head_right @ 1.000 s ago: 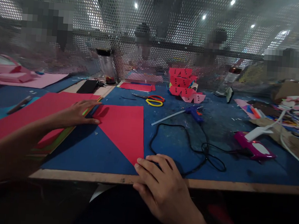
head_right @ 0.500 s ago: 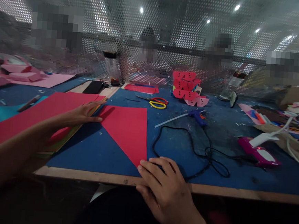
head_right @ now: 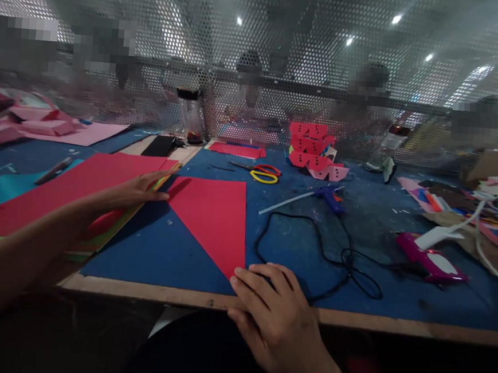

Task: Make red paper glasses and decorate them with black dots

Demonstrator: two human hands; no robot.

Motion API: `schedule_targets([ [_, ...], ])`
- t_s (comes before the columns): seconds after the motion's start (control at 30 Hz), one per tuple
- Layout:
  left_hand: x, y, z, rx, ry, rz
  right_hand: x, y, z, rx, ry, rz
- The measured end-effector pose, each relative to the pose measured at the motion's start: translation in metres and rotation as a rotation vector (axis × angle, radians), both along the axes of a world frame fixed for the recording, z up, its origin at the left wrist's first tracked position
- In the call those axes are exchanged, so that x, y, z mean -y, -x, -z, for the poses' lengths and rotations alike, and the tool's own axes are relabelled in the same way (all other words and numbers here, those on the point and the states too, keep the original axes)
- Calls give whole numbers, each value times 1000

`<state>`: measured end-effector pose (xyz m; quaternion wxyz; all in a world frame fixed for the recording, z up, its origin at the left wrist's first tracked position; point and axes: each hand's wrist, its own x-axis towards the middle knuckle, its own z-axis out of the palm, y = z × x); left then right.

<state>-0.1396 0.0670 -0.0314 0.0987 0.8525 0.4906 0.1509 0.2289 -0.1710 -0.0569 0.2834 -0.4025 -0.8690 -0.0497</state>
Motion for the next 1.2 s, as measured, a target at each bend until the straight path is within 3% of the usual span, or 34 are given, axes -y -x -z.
schedule_targets([
  [0.1, 2, 0, -2, 53, 79, 14, 0, 0, 0, 6, 3, 2],
  [0.37, -3, 5, 2, 91, 101, 0, 1, 0, -1, 19, 5, 10],
  [0.57, 2, -1, 5, 127, -1, -82, -1, -1, 3, 20, -34, 2],
  [0.73, 0, -7, 14, -8, -84, -127, -1, -2, 3, 32, -23, 9],
  [1.07, 0, -10, 18, -72, -156, -46, -3, 6, -23, 90, 93, 26],
  [1.2, 4, -15, 14, -77, -228, -29, -17, 5, -42, 122, 52, 17],
])
